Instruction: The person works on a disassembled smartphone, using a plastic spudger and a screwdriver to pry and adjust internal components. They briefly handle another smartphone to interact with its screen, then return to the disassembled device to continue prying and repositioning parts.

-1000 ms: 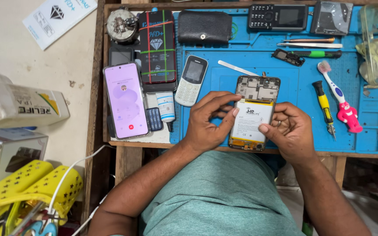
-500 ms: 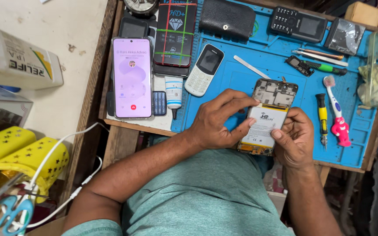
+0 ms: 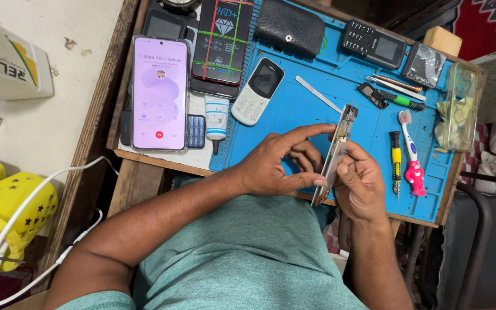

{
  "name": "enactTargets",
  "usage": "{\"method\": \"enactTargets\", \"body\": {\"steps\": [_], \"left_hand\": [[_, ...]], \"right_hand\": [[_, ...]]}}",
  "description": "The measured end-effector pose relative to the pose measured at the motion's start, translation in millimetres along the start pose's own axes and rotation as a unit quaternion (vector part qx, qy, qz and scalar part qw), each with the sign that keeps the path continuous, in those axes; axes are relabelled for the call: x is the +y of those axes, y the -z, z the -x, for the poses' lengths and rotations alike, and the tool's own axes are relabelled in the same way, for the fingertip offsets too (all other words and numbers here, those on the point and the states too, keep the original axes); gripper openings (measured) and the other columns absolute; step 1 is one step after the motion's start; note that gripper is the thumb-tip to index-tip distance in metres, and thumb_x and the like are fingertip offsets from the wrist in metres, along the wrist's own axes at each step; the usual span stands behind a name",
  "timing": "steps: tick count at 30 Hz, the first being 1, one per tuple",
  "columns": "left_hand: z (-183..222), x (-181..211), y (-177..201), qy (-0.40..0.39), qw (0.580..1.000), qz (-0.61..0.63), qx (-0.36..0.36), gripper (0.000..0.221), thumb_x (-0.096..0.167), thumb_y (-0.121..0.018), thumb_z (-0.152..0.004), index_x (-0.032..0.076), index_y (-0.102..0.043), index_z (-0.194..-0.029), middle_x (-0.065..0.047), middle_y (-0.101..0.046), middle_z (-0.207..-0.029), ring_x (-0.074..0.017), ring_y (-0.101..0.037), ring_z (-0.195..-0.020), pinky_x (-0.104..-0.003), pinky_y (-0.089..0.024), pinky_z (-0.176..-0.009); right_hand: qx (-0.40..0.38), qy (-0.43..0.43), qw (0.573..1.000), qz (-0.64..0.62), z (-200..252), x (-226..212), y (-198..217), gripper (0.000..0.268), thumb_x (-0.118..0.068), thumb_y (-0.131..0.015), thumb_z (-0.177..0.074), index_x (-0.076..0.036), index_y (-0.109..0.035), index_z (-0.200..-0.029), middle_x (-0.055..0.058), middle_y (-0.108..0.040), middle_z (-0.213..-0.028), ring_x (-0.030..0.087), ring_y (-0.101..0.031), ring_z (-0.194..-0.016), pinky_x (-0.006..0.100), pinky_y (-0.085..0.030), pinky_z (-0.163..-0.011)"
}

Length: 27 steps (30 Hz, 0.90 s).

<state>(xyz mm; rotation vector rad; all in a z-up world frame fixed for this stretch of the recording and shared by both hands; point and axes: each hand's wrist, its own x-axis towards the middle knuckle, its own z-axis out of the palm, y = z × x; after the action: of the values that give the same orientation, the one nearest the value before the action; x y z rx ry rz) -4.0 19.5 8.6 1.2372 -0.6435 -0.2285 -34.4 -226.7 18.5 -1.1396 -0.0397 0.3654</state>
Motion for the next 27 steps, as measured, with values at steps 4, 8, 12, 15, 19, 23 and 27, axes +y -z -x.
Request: {"method": "enactTargets", "body": {"steps": [4,8,12,15,19,23,27], "left_hand": [[1.3,-2.8,-1.9,0.024,1.000,0.001,-0.004,0.085,0.029,-0.083,-0.094,0.012,-0.034,-0.162,-0.006,-0.077,-0.100,-0.0144,-0.079,-0.096,-0.030,-0.069,-0.091],[0.3,-4.4,-3.2,0.022,1.000,-0.006,-0.008,0.088,0.033,-0.084,-0.091,0.013,-0.035,-0.161,-0.004,-0.077,-0.095,-0.0135,-0.079,-0.094,-0.030,-0.069,-0.091],[-0.8,-5.1,-3.8,0.024,0.999,-0.022,-0.010,0.089,0.033,-0.086,-0.090,0.013,-0.035,-0.160,-0.003,-0.076,-0.093,-0.0131,-0.079,-0.094,-0.029,-0.069,-0.091],[-0.9,-5.7,-3.5,0.021,1.000,-0.016,-0.009,0.090,0.033,-0.087,-0.089,0.014,-0.035,-0.161,-0.003,-0.076,-0.094,-0.0125,-0.079,-0.094,-0.029,-0.069,-0.091],[-0.5,-6.7,-3.3,0.015,1.000,-0.019,-0.010,0.091,0.033,-0.088,-0.088,0.016,-0.037,-0.161,-0.003,-0.075,-0.095,-0.0119,-0.078,-0.093,-0.028,-0.068,-0.090],[-0.4,-7.4,-3.9,0.008,1.000,-0.027,-0.008,0.090,0.032,-0.089,-0.087,0.018,-0.038,-0.160,-0.003,-0.074,-0.096,-0.0118,-0.077,-0.092,-0.028,-0.068,-0.088],[0.4,-5.6,-4.2,0.011,0.999,-0.031,-0.011,0.089,0.034,-0.088,-0.087,0.019,-0.039,-0.160,-0.003,-0.074,-0.096,-0.0117,-0.077,-0.092,-0.028,-0.067,-0.087]], "right_hand": [[-0.002,-0.024,0.999,0.045,-3.1,-3.6,-8.5,0.063,-0.018,-0.068,-0.104,0.009,-0.043,-0.155,0.009,-0.070,-0.105,0.013,-0.066,-0.092,0.025,-0.052,-0.082],[-0.019,-0.018,0.997,0.067,-5.6,-4.4,-13.2,0.058,-0.020,-0.067,-0.107,0.008,-0.045,-0.153,0.007,-0.068,-0.103,0.011,-0.063,-0.090,0.023,-0.050,-0.081],[-0.023,-0.025,0.997,0.069,-6.1,-2.9,-9.7,0.050,-0.023,-0.067,-0.107,0.007,-0.051,-0.144,0.006,-0.068,-0.101,0.011,-0.064,-0.088,0.023,-0.052,-0.077],[-0.013,-0.028,0.997,0.068,-6.6,0.9,-3.8,0.045,-0.022,-0.068,-0.106,0.007,-0.055,-0.138,0.007,-0.069,-0.103,0.012,-0.066,-0.090,0.024,-0.053,-0.077],[0.000,-0.027,0.998,0.064,-5.9,6.3,3.3,0.039,-0.020,-0.069,-0.106,0.006,-0.058,-0.133,0.008,-0.071,-0.106,0.013,-0.068,-0.092,0.025,-0.055,-0.080],[-0.013,-0.015,0.997,0.073,-6.4,9.6,6.2,0.039,-0.021,-0.068,-0.105,0.004,-0.059,-0.133,0.008,-0.071,-0.108,0.013,-0.069,-0.095,0.026,-0.056,-0.085],[-0.004,-0.012,0.997,0.077,-7.7,9.0,2.8,0.040,-0.021,-0.069,-0.105,0.003,-0.058,-0.136,0.008,-0.070,-0.109,0.013,-0.068,-0.097,0.026,-0.056,-0.086]]}}
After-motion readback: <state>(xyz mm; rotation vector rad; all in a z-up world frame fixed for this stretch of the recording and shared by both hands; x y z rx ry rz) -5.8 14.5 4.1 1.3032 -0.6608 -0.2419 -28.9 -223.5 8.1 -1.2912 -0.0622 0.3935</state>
